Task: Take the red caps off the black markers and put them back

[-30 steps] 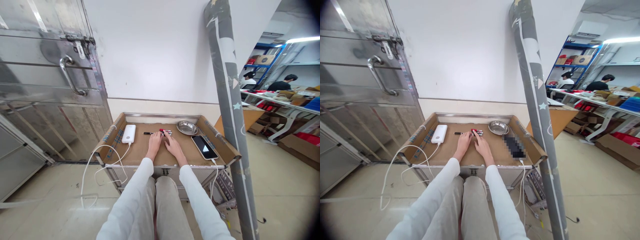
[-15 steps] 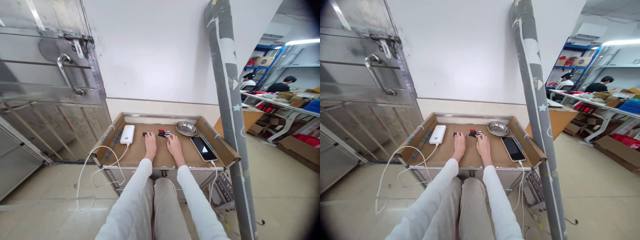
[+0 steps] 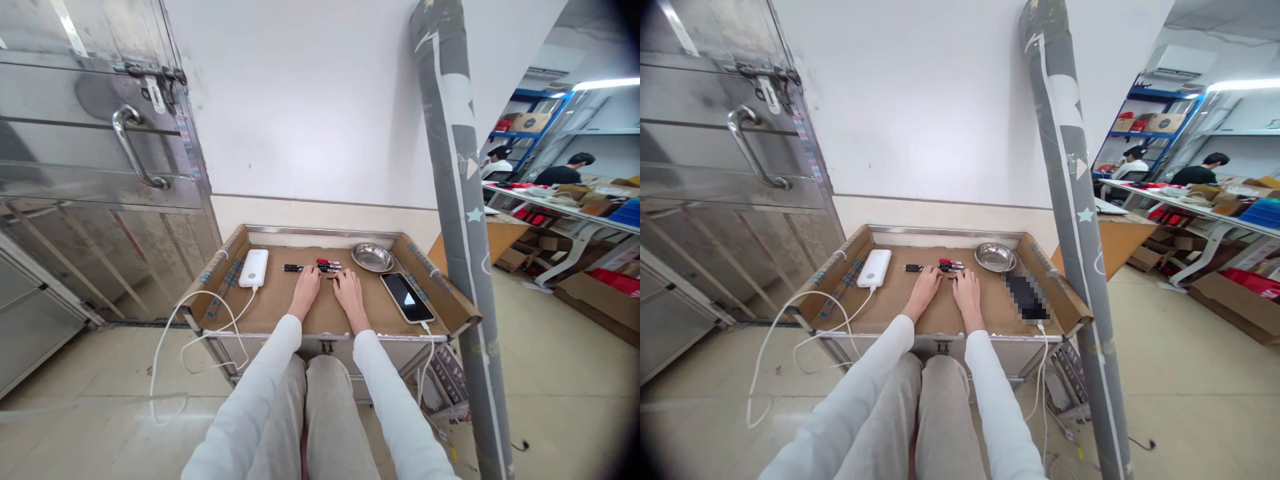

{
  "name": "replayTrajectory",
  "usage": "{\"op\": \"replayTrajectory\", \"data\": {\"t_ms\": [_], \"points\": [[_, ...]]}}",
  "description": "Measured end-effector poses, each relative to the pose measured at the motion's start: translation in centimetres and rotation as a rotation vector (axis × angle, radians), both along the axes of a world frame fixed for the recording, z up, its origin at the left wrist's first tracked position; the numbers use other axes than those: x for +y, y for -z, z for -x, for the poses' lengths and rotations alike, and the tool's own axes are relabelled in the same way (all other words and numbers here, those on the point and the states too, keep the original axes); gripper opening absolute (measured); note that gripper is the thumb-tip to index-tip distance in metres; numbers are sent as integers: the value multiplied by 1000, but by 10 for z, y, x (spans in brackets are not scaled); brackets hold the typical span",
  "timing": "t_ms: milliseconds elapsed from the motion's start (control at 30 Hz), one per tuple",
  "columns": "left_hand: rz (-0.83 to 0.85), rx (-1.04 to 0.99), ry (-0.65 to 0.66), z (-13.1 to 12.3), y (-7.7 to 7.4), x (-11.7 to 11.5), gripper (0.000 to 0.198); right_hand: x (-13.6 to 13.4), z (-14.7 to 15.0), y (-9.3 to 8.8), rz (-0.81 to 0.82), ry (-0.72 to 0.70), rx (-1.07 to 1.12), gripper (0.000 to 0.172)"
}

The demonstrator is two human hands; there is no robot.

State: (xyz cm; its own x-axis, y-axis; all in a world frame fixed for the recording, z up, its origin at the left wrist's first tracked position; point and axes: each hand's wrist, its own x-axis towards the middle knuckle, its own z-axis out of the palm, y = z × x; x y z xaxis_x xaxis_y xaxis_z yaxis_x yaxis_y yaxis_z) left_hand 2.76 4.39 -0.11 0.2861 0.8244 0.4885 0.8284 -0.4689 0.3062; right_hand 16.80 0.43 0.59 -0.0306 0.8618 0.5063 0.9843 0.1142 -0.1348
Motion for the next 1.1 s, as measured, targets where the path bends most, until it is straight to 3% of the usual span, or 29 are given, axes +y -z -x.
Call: {"op": "replayTrajectory", "data": {"t_ms": [333,633,933,1100], "points": [[83,-127,216,1,7,9,18,4,-3,4,16,-47,7,19],[96,-178,246,2,8,9,27,12,-8,11,41,-132,123,18],[140,-268,358,1,9,8,36,16,-9,18,0,-264,250,22],[38,-131,312,2,3,3,44,11,-7,14,-8,-186,222,23]]}}
